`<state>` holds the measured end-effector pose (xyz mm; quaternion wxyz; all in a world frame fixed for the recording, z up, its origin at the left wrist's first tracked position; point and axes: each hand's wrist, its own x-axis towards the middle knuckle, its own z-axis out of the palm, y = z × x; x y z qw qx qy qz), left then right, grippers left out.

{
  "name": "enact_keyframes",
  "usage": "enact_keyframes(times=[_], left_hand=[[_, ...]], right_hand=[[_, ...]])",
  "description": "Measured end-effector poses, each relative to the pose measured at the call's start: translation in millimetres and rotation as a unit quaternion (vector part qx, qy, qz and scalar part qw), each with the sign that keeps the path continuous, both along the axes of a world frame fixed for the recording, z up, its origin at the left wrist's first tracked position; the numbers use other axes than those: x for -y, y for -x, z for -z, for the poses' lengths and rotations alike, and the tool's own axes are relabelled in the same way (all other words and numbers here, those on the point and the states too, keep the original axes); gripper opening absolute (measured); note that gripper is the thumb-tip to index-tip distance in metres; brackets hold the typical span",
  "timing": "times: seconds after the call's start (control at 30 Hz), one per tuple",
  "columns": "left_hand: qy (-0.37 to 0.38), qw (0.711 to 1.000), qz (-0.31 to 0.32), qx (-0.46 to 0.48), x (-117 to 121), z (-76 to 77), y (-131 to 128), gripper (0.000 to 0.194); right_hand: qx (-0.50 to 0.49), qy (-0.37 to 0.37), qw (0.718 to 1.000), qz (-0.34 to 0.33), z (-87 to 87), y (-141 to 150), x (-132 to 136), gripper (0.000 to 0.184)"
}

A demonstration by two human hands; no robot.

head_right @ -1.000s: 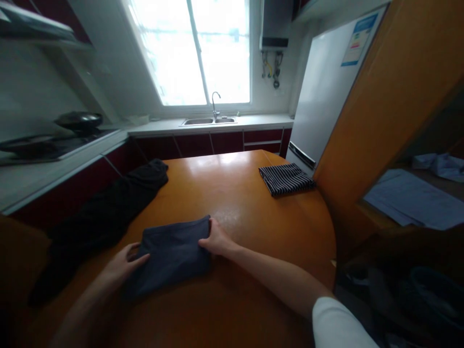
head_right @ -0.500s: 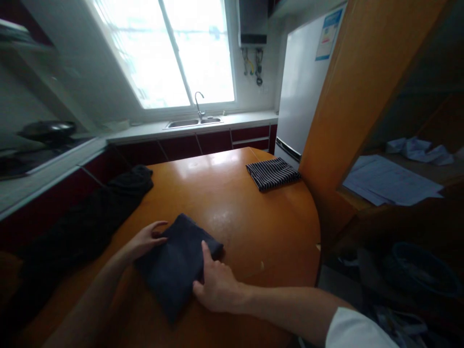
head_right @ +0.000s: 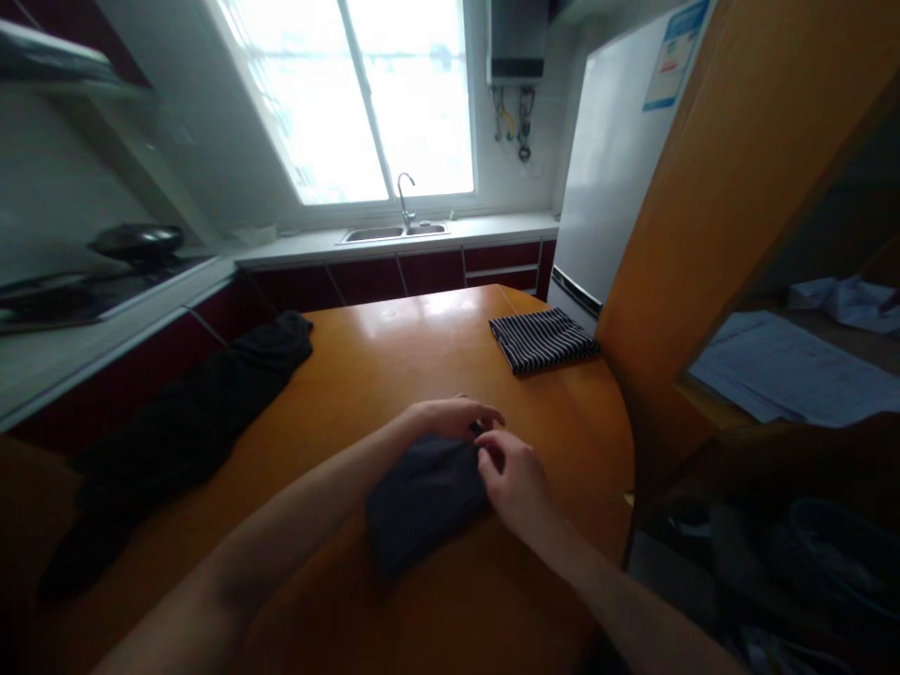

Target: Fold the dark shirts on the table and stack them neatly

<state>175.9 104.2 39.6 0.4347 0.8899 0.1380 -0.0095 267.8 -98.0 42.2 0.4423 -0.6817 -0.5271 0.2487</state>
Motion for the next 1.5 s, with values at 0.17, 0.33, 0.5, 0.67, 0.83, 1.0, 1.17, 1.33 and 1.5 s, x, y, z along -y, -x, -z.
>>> enact_keyframes(times=[0.17, 0.33, 0.5, 0.67, 0.83, 1.0, 1.17, 1.33, 1.5], left_hand=[[-0.133, 0.955, -0.194, 0.181, 15, -7.8, 56, 0.038], [-0.147, 0.88, -0.425, 0.153, 44, 20.3, 157, 0.034], [0.176, 0.791, -0.568, 0.146, 86, 30.3, 209, 0.056], [0.415, 0.745, -0.489, 0.183, 115, 11.6, 209, 0.071], [0.423, 0.734, -0.501, 0.177, 132, 14.1, 193, 0.07], [0.355, 0.754, -0.499, 0.236, 143, 34.5, 175, 0.081], [0.249, 0.791, -0.482, 0.282, 146, 43.1, 167, 0.079], [0.334, 0.78, -0.458, 0.264, 143, 41.0, 161, 0.096], [0.379, 0.766, -0.44, 0.276, 126, 26.5, 136, 0.105]], right_hand=[[-0.027, 0.081, 0.995, 0.047, 26.3, -51, -40, 0.029], [-0.051, 0.144, 0.988, -0.017, 50.4, -52, -59, 0.037], [-0.118, 0.221, 0.968, -0.012, 43.8, -46, -65, 0.046], [-0.114, 0.271, 0.954, -0.05, 28.7, -43, -67, 0.026], [-0.102, 0.311, 0.941, -0.08, 30.7, -45, -72, 0.013], [-0.154, 0.338, 0.923, -0.103, 30.6, -44, -74, 0.021], [-0.241, 0.288, 0.912, -0.166, 27.5, -39, -67, 0.023], [-0.325, 0.253, 0.891, -0.189, 27.5, -43, -55, 0.03], [-0.378, 0.213, 0.886, -0.166, 15.6, -72, -49, 0.028]])
